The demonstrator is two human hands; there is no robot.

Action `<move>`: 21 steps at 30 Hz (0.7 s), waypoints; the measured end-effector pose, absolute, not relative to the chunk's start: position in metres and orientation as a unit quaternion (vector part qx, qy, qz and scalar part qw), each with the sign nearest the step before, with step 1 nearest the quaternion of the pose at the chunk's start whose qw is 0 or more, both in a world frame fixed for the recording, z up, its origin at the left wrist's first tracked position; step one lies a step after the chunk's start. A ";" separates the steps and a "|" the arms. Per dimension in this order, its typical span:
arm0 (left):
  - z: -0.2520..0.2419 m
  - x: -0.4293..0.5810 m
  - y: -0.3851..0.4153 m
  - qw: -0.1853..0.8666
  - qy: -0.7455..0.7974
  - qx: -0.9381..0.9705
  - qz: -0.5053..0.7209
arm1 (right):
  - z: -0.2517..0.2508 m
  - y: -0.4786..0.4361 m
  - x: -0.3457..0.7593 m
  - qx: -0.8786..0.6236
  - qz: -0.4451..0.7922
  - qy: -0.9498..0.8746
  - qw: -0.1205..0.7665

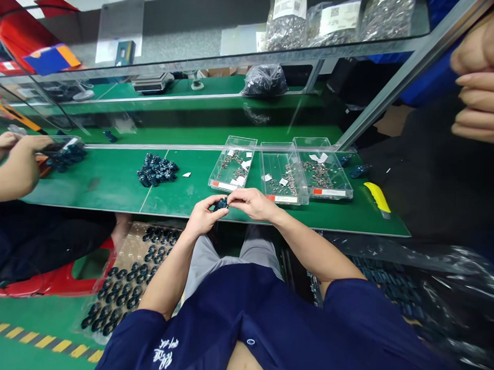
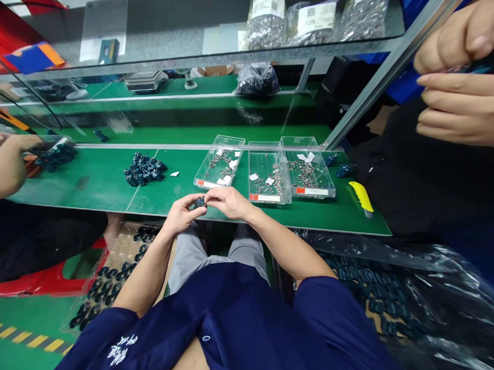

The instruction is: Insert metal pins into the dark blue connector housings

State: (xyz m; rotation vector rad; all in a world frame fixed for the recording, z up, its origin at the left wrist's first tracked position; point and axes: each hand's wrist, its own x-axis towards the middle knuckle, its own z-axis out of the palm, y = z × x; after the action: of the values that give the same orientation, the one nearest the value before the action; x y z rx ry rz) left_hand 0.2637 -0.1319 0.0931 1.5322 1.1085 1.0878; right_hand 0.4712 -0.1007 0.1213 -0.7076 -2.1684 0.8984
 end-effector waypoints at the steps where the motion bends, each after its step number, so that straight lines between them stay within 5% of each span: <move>1: 0.094 0.264 -0.132 0.450 0.456 0.632 0.436 | 0.121 -0.101 0.471 -0.276 0.337 -0.834 0.339; 12: 0.087 0.269 -0.136 0.310 0.503 0.680 0.434 | 0.108 -0.121 0.448 -0.361 0.214 -0.820 0.389; 16: 0.080 0.259 -0.134 0.298 0.509 0.683 0.431 | 0.102 -0.110 0.432 -0.407 0.293 -0.780 0.374; 21: 0.055 0.222 -0.128 0.403 0.494 0.626 0.449 | 0.081 -0.088 0.387 -0.452 0.562 -0.612 0.325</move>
State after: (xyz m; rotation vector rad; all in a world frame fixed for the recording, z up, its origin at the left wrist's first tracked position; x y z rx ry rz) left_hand 0.2220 -0.1281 0.0549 1.5803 1.2488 1.1354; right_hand 0.3870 -0.0878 0.0809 -1.1837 -1.6053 1.4721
